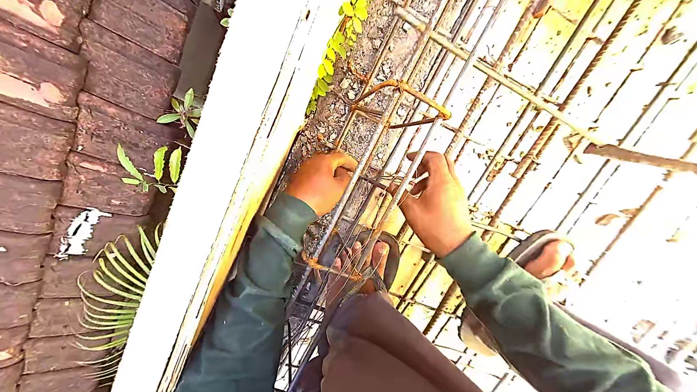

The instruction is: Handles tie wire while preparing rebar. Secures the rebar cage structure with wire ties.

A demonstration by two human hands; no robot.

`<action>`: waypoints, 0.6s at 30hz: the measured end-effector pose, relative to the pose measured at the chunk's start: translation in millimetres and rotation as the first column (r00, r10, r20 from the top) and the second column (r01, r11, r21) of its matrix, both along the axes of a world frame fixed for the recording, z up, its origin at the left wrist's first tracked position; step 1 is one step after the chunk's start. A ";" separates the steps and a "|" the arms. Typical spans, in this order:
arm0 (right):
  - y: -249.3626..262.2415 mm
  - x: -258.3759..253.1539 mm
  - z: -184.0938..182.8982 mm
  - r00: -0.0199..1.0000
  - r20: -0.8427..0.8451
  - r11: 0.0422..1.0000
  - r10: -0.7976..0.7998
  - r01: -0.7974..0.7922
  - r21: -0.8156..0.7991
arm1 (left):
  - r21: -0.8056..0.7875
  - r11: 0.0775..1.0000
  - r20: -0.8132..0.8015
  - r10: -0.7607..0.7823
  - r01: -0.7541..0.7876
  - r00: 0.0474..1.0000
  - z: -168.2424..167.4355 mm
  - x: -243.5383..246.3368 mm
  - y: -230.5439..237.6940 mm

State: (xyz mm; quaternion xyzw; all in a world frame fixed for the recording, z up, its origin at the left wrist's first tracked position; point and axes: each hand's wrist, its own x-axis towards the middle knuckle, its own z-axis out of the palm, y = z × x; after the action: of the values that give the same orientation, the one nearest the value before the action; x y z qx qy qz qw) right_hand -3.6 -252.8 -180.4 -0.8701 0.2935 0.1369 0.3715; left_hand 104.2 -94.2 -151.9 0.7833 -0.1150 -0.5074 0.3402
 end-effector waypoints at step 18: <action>-65.5 9.1 74.0 0.856 -0.346 0.908 0.384 -0.418 -0.024 | -0.082 0.960 0.173 0.278 -0.267 0.945 21.6 -39.0 73.8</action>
State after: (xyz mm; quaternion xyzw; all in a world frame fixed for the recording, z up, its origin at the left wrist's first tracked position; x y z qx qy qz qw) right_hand 5.5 -318.3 -106.5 -0.8933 0.1706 0.3421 0.2365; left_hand 65.2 -20.4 -130.3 0.8248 -0.0507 -0.3781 0.4174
